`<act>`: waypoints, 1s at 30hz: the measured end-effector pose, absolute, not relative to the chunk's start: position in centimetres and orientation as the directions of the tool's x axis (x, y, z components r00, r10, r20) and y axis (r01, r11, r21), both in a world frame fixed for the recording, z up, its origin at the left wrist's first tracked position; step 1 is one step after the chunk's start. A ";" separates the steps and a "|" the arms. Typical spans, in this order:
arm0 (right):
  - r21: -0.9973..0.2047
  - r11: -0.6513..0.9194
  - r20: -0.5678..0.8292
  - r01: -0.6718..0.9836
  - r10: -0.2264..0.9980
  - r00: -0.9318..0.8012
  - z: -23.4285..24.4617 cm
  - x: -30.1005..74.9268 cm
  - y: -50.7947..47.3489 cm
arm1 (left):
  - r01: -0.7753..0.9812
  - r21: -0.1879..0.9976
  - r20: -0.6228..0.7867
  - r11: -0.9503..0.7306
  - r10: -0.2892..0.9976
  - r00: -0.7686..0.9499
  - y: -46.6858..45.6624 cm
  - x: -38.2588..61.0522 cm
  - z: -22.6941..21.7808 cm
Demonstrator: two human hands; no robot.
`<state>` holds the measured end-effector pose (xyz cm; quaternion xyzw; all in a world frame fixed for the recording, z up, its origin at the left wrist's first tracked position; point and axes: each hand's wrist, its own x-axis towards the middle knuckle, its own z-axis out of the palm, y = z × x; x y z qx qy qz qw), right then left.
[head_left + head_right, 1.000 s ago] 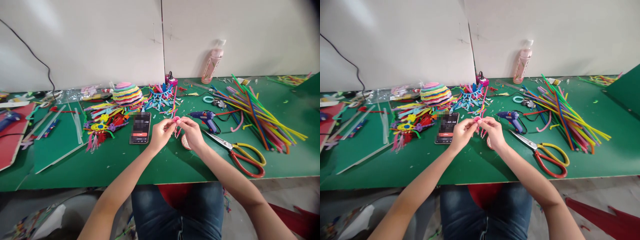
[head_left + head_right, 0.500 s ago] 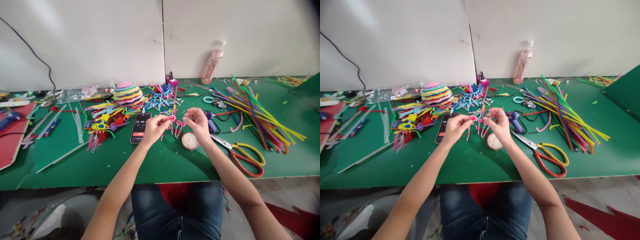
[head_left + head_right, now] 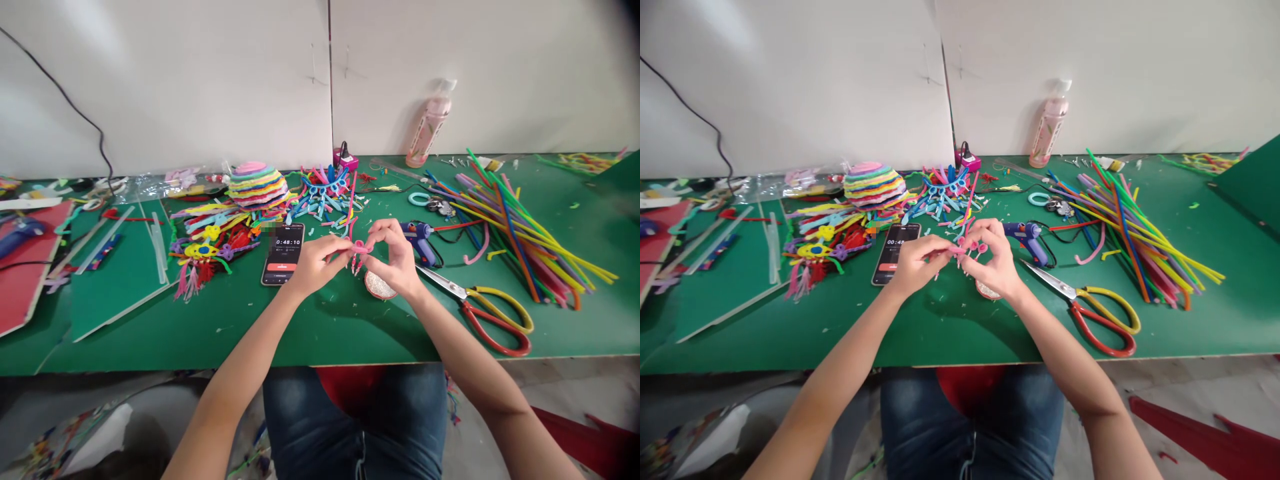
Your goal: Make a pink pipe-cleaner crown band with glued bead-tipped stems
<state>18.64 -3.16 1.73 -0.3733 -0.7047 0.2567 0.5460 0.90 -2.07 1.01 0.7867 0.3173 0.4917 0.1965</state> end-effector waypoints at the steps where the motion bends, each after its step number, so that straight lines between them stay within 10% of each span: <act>1: -0.771 0.591 0.578 0.239 0.806 -0.128 1.8 18.6 -3.2 | 0.306 0.619 0.648 -0.723 0.691 0.321 -2.1 0.9 1.0; 22: -0.778 0.557 0.562 0.291 0.824 -0.075 1.7 18.6 -3.3 | 0.308 0.614 0.658 -0.727 0.687 0.309 -2.3 1.3 0.8; 30: -0.825 0.544 0.564 0.154 0.809 0.166 1.7 19.5 -2.2 | 0.220 0.840 0.481 -0.496 0.868 0.123 -1.8 1.2 0.6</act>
